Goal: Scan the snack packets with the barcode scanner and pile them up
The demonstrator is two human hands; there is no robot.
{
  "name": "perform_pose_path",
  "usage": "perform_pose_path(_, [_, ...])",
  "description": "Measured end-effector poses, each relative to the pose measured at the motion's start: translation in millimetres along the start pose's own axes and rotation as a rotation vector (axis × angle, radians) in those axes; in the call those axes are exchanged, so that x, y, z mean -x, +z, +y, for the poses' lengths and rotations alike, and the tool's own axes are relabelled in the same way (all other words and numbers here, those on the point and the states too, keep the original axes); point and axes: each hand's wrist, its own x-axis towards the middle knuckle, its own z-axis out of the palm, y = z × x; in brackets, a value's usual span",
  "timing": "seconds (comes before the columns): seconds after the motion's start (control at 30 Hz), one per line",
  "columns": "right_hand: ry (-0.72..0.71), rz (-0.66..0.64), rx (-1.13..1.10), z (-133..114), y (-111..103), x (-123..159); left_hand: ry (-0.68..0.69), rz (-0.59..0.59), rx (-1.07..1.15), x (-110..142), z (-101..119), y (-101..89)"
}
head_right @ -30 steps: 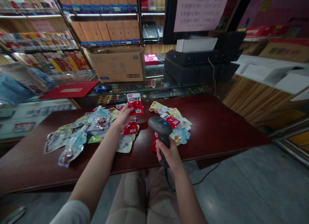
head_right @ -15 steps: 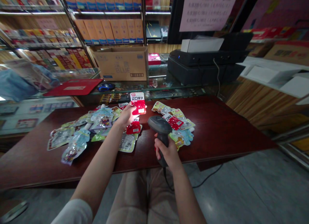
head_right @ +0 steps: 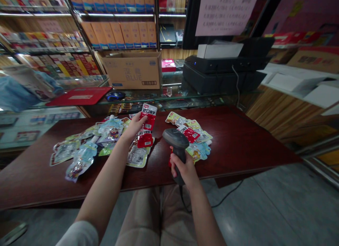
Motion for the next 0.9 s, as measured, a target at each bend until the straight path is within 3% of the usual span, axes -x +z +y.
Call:
perform_pose_path(0.23, [-0.004, -0.016, 0.002, 1, -6, 1, -0.012, 0.105, -0.403, 28, 16, -49.5])
perform_pose_path(0.4, [-0.010, -0.022, -0.023, -4, -4, 6, -0.082, 0.279, -0.824, 64, 28, -72.6])
perform_pose_path(0.53, [-0.002, -0.026, -0.013, -6, -6, 9, -0.142, 0.360, -1.076, 84, 30, -78.0])
perform_pose_path(0.67, [-0.005, 0.007, -0.031, -7, -12, 14, -0.190, 0.383, -1.177, 95, 28, -77.1])
perform_pose_path(0.9, [-0.018, 0.062, -0.065, -15, -28, 19, -0.016, 0.471, -1.306, 99, 16, -71.6])
